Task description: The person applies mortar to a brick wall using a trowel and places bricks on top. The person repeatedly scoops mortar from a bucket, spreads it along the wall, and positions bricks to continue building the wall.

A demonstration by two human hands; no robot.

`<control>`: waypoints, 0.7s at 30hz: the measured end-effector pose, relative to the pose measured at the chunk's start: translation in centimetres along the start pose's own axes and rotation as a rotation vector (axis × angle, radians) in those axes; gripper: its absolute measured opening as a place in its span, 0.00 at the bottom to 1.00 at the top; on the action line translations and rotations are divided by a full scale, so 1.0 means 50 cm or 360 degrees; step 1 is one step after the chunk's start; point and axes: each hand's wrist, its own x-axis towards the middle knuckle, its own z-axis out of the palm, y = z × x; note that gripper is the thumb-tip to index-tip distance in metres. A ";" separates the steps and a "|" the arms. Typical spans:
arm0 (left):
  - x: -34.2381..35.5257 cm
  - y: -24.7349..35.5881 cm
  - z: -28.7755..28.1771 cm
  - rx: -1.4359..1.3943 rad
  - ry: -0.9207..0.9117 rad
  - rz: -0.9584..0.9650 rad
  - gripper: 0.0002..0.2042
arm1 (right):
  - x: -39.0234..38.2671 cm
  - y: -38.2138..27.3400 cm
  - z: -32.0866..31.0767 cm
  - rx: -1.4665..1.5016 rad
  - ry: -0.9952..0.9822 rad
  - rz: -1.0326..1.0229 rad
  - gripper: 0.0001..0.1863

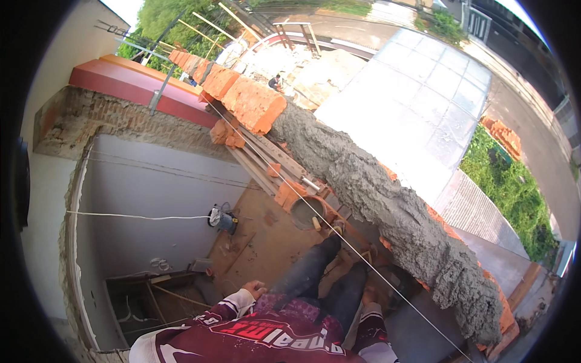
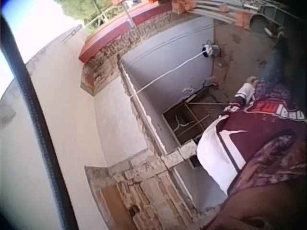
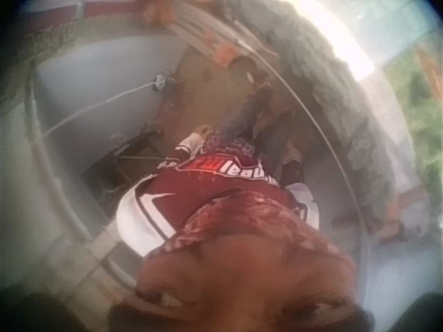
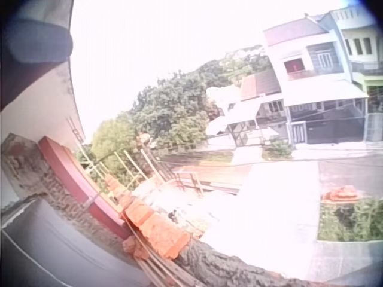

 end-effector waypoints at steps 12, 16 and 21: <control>-0.045 0.021 -0.004 -0.0142 0.0016 -0.0086 0.22 | 0.069 0.041 0.058 0.0024 0.0072 -0.0141 0.17; -0.026 0.024 -0.002 -0.0070 0.0008 -0.0045 0.22 | 0.048 0.014 0.042 0.0073 0.0169 -0.0130 0.19; 0.004 0.013 0.018 -0.0226 -0.0071 -0.0009 0.23 | 0.056 0.022 0.041 0.0031 -0.0013 -0.0070 0.20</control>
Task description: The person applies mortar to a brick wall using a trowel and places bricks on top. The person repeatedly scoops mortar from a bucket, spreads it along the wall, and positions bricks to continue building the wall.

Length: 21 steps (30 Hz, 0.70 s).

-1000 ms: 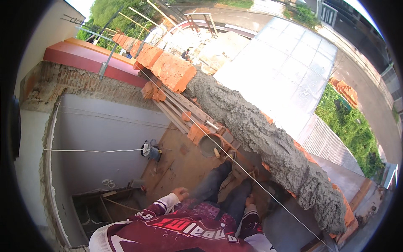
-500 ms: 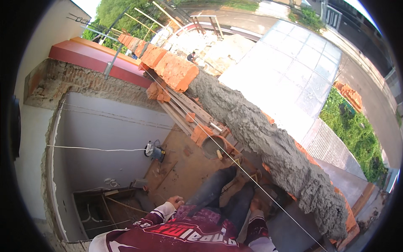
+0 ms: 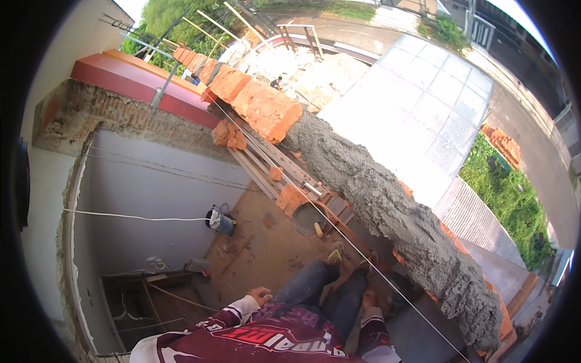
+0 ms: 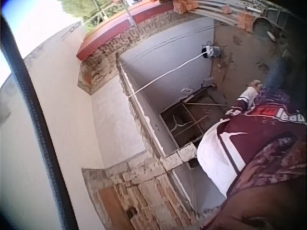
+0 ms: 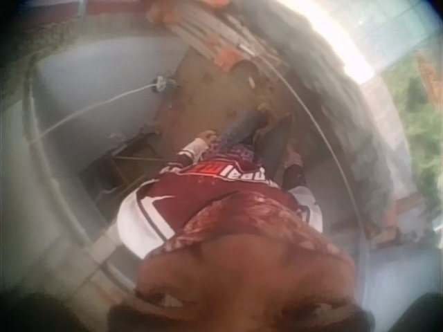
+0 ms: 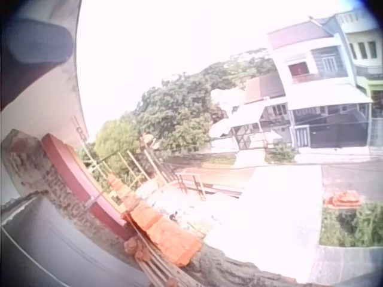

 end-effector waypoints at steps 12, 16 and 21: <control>0.233 -0.033 -0.035 0.0285 -0.0260 0.0146 0.24 | -0.106 -0.211 -0.002 -0.0276 -0.0192 0.0063 0.36; 0.275 -0.039 -0.035 0.0150 -0.0421 0.0209 0.27 | -0.143 -0.286 0.028 -0.0334 -0.0317 0.0041 0.44; 0.281 -0.073 0.028 0.0167 -0.0575 0.0152 0.34 | -0.113 -0.267 0.029 -0.0358 -0.0443 -0.0096 0.41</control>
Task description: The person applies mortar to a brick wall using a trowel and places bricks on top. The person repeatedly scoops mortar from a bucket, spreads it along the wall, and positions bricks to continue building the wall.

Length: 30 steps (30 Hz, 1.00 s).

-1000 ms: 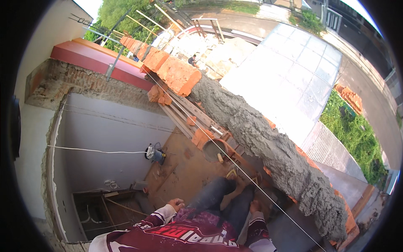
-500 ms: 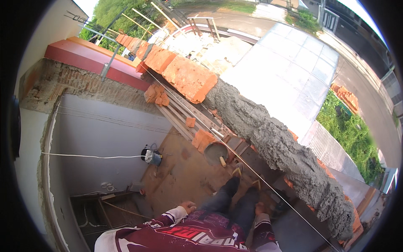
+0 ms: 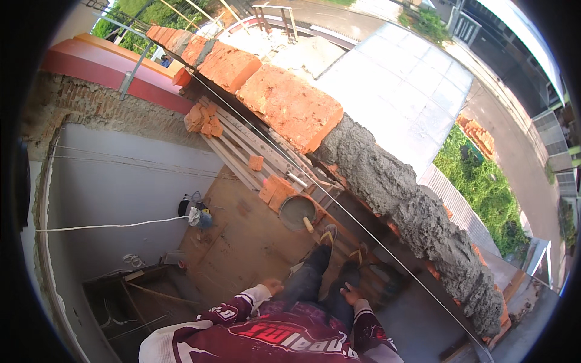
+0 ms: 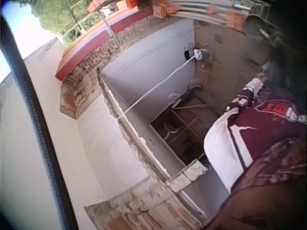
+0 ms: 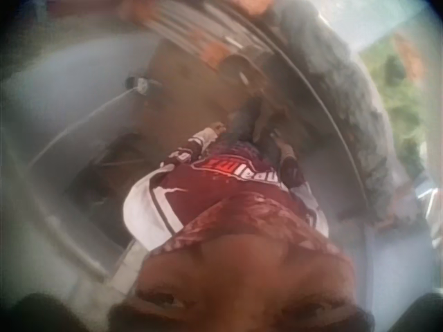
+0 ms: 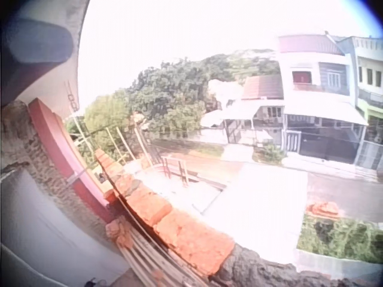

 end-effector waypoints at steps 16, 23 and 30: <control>0.145 0.109 0.236 -0.0089 -0.0563 -0.0718 0.74 | 0.088 -0.099 -0.133 -0.0461 0.0349 -0.0070 0.28; 0.243 0.176 0.274 -0.0087 -0.0506 -0.0819 0.79 | 0.092 -0.113 -0.160 -0.0589 0.0337 -0.0065 0.26; 0.250 0.229 0.252 -0.0383 -0.0115 -0.0781 0.71 | 0.105 -0.079 -0.207 -0.0567 0.0243 0.0089 0.24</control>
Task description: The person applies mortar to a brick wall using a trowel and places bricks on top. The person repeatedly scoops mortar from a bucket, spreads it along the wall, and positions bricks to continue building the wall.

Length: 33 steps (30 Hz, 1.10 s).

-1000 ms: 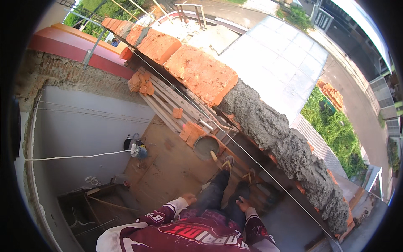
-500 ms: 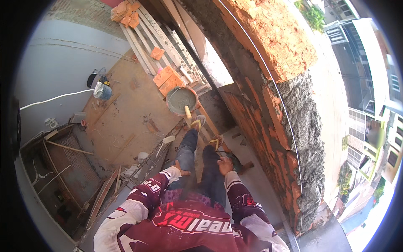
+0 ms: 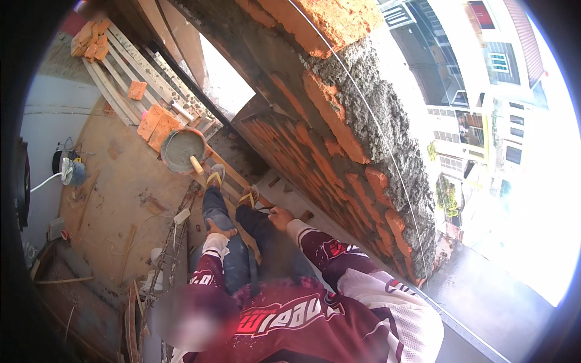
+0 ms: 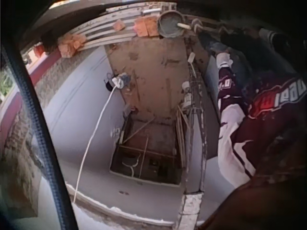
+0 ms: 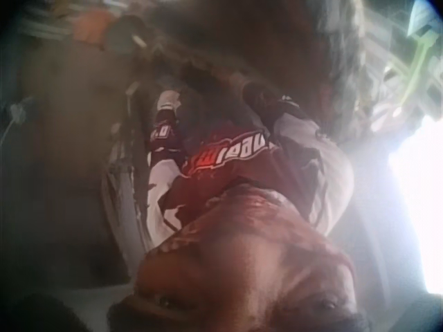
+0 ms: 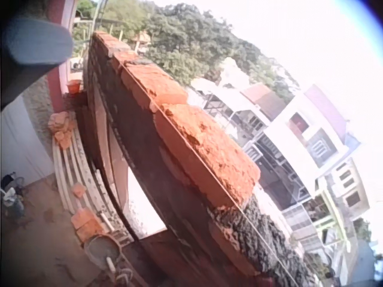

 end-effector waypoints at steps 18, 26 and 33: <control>0.054 0.020 -0.034 0.0002 -0.0031 0.0043 0.53 | 0.504 -0.451 0.197 -0.0694 -0.0003 -0.0686 0.26; 0.060 0.000 -0.022 0.0032 0.0083 0.0107 0.43 | 0.732 -0.516 0.381 -0.0454 0.0069 -0.0383 0.36; 0.073 -0.003 -0.022 -0.0100 0.0186 0.0108 0.41 | 0.664 -0.547 0.147 -0.1551 0.0068 -0.0748 0.18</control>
